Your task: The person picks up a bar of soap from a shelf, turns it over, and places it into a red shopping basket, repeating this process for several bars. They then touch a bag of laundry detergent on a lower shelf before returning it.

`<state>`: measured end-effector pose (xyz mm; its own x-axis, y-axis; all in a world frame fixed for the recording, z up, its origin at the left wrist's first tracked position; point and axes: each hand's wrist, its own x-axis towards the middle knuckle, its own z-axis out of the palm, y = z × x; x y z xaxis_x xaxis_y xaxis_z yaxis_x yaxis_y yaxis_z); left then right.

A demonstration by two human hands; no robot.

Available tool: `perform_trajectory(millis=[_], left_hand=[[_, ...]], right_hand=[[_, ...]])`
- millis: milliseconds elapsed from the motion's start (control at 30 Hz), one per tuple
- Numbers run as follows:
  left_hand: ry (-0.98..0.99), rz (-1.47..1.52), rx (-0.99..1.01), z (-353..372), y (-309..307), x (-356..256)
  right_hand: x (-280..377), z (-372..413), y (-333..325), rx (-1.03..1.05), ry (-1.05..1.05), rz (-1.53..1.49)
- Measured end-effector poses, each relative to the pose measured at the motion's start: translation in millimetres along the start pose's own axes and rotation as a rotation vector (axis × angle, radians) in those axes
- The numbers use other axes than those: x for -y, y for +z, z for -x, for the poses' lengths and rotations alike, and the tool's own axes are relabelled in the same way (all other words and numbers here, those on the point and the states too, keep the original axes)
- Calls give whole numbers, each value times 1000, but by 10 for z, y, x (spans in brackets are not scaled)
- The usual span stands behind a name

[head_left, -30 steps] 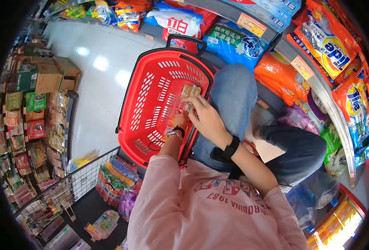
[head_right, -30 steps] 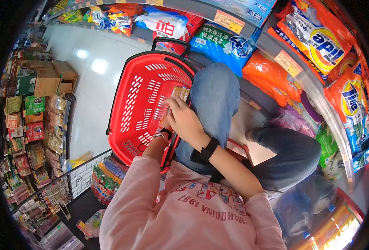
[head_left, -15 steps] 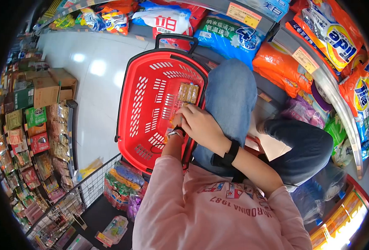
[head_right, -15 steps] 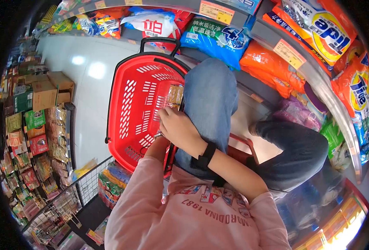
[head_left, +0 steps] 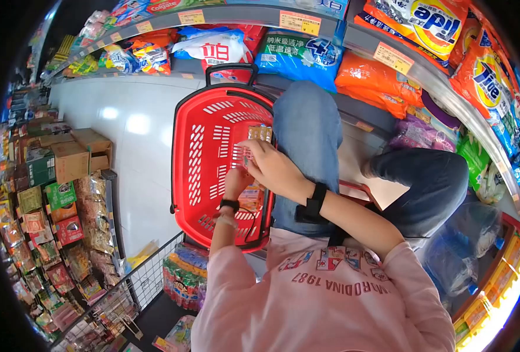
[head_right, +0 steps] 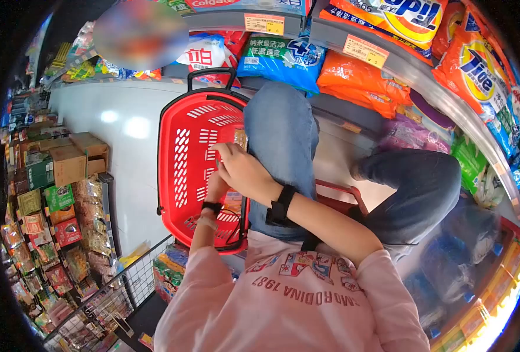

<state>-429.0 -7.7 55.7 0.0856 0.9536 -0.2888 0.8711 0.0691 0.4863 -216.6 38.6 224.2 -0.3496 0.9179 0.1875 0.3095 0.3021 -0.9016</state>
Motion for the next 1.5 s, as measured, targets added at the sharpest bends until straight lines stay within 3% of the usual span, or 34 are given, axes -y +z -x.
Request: perform_trajectory(millis=[67, 167, 300, 400, 433, 500, 533, 667, 767, 833, 1033, 1100, 1233, 1300, 1400, 1467, 1500], left_hand=[[6, 185, 48, 195, -294, 51], [150, 289, 57, 533, -1130, -520], [147, 436, 62, 849, -1848, -1068], [215, 435, 61, 914, -2185, -1297], [238, 416, 44, 890, -2234, -1385], [249, 660, -104, 828, -2248, -1597], [343, 690, -125, 768, -2232, -1674], [407, 749, -106, 527, -2186, -2253], [508, 821, -103, 281, -2122, -2793], [542, 847, -92, 162, -2152, -3159], [1032, 878, -180, -58, -2343, -4401], [1191, 846, -298, -31, -2441, -4871], [1571, 724, -714, -148, -2675, -5626], [1557, 210, -867, -262, -2882, -5819], [1561, 221, -973, -577, -2775, -5996], [1448, 103, -1003, -659, -2705, -5987], [1335, -14, -1032, -704, -2688, -5987]], right_hand=[[2, 1, 0, 14, -44, 16], [-2, 46, -12, 75, -55, 10], [-81, 67, -11, 198, -207, 86], [-25, 17, -196, 417, -45, -286], [24, 4, -265, 400, -74, -278], [93, 42, -444, 190, -9, -454], [100, 41, -587, 173, 18, -473], [266, 99, -1302, 9, 96, -606], [473, 194, -1841, -175, -1, -613], [569, 285, -2221, -232, -97, -513], [1318, 581, -3314, -501, -262, -172], [1617, 588, -3648, -649, -388, 132], [2060, 383, -4179, -821, -612, 147], [2206, 199, -4508, -884, -593, 332], [2243, -161, -4937, -886, -618, 403], [2276, -309, -5108, -817, -295, 653], [2224, -390, -5178, -817, -304, 659]])
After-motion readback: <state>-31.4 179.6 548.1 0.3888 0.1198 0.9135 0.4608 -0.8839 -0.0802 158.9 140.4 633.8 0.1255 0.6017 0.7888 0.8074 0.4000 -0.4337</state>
